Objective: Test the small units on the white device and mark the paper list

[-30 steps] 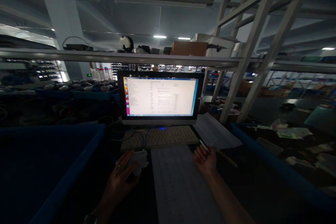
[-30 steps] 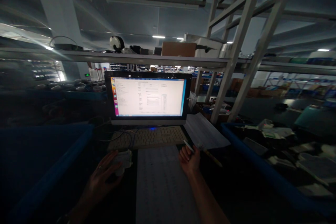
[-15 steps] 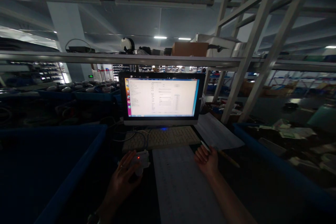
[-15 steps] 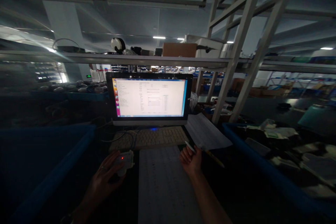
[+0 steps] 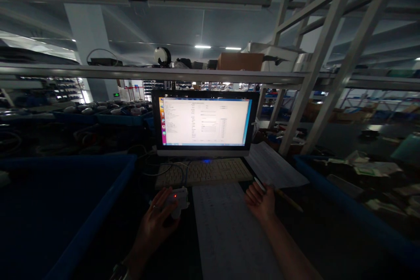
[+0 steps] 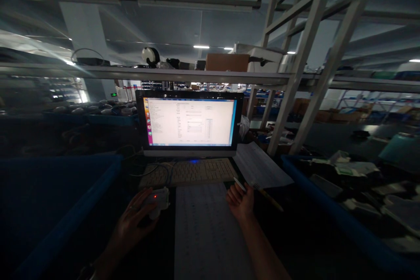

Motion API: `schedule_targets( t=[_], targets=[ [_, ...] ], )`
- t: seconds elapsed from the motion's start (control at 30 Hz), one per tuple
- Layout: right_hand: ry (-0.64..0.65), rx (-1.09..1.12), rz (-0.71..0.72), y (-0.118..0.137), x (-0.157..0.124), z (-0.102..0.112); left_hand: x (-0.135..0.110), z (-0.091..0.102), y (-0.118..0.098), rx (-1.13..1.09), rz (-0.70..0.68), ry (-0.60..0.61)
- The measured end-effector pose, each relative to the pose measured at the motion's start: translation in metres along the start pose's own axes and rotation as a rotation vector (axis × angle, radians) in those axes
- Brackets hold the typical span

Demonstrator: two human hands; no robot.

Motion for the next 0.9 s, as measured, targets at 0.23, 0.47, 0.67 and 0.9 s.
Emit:
schedule_targets(
  t=[0.23,0.47,0.67,0.9],
  targets=[
    [-0.007,-0.003,0.012,0.000,0.001,0.001,0.003,0.002,-0.003,-0.007,-0.013,-0.010],
    [-0.019,0.007,0.016,0.001,0.000,0.000,0.002,0.001,-0.001,0.014,-0.022,0.011],
    [-0.031,0.042,0.040,0.001,0.000,-0.001,0.000,-0.001,0.000,0.007,-0.026,0.002],
    [-0.052,0.050,0.087,-0.001,0.005,-0.005,-0.005,-0.002,0.017,-0.014,-0.086,-0.051]
  ],
)
Point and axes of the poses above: each hand's wrist, its own x-axis towards the middle knuckle, its own z-axis out of the back of the hand, y = z × x, the point moved 3 cm from there along x, towards the middle knuckle, and after that the axes turned 2 degrees about x, right-handed, at the moved point
